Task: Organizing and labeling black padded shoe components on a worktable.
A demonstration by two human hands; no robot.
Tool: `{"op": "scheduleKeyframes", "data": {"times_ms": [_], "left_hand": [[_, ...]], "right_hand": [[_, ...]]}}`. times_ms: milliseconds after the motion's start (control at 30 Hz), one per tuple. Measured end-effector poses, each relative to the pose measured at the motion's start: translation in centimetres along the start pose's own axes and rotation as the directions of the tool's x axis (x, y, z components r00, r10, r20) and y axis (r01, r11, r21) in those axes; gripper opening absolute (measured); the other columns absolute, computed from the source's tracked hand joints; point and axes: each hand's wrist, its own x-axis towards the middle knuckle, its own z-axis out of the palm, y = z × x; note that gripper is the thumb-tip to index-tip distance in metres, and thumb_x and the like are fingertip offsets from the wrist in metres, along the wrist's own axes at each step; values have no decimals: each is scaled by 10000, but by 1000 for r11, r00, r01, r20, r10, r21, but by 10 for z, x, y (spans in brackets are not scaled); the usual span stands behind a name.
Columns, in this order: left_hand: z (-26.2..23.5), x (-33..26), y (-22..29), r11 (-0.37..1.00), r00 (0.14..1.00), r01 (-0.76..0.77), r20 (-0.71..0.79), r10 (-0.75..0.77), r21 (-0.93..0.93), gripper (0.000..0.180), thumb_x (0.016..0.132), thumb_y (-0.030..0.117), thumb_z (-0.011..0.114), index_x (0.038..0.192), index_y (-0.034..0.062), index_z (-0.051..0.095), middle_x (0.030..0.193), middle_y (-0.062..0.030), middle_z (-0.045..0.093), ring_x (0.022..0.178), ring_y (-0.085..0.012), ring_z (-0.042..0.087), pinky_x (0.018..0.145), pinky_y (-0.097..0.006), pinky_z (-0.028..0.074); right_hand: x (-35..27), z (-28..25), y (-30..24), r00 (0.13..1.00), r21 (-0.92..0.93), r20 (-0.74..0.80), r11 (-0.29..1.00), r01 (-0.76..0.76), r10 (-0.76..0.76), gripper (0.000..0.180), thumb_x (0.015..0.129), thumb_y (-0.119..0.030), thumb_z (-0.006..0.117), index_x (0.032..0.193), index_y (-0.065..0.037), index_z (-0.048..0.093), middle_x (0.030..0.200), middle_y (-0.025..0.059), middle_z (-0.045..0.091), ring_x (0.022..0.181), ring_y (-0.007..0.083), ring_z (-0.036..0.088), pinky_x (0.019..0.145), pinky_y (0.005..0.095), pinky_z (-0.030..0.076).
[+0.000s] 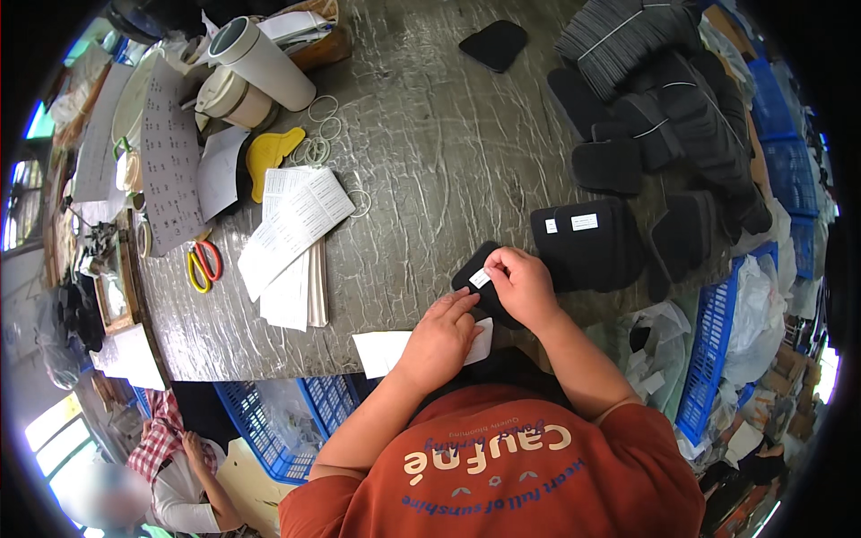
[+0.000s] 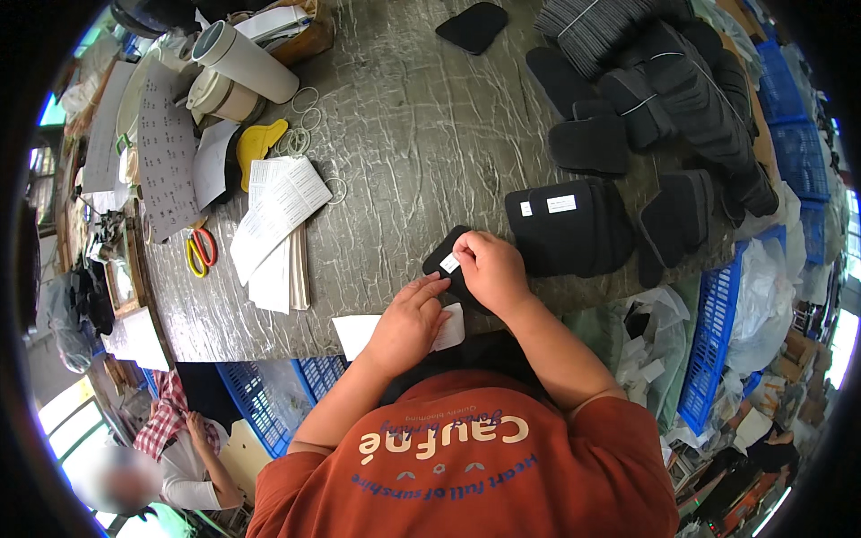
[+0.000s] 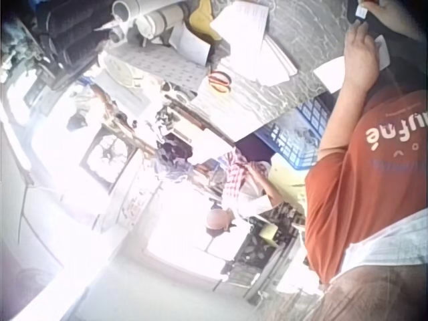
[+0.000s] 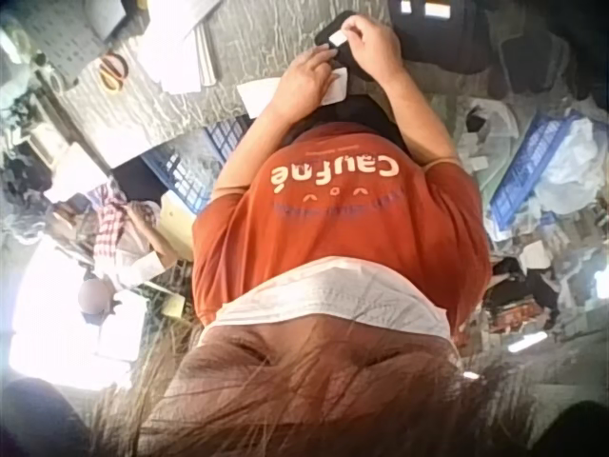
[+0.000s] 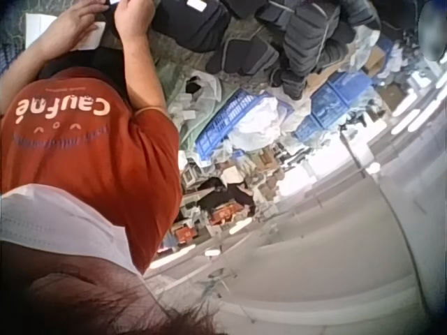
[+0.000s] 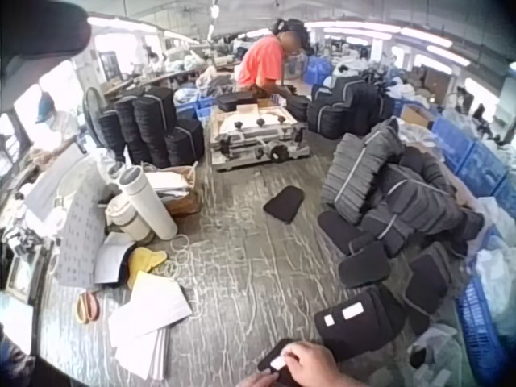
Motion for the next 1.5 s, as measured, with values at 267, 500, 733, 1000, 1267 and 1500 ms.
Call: {"op": "scheduleKeyframes", "data": {"times_ms": [267,500,733,1000,1267,1500], "left_hand": [[-5,7,7,989,995,47,78,-59,141,148,818,142,587,818,-6,580,1292,-137,515,1103,-292,512,992,-452,362],[-5,9,7,986,992,64,95,-79,154,145,820,144,585,826,0,584,1292,-124,518,1098,-289,514,995,-458,361],[-8,6,0,997,995,76,63,-76,-12,95,799,83,596,801,-11,583,1298,-137,512,1131,-321,493,1001,-444,362],[-5,-5,-13,994,995,83,55,-79,-77,79,781,38,613,770,-26,568,1329,-138,490,1230,-346,428,1013,-423,362],[-1,-1,-21,943,956,140,-208,-208,-300,152,806,66,627,692,-14,567,953,-149,668,938,-308,607,832,-378,463],[-11,9,-2,756,776,347,-282,-564,-555,195,852,145,638,747,-16,609,791,-118,655,797,-212,608,725,-317,470]], "right_hand": [[0,6,8,998,125,-60,992,-19,26,124,745,1,670,829,-5,580,688,117,614,596,222,611,551,304,476],[4,4,1,976,-5,-77,979,-206,205,398,682,-63,747,1011,-49,524,671,112,605,680,308,620,621,385,494],[4,13,17,953,-191,-233,970,152,-195,213,719,-39,703,812,-36,511,744,126,552,770,320,547,665,403,449],[-5,6,24,823,-23,-553,990,140,-129,153,854,-13,576,853,-28,424,704,141,509,575,299,525,541,361,440],[1,-79,-7,789,-371,-513,916,152,-338,266,766,-15,659,984,-26,506,908,135,554,816,287,551,738,372,458],[-37,-13,-37,946,312,285,919,-241,151,340,716,-35,724,1004,-6,546,860,131,637,779,210,633,706,319,492]]}}
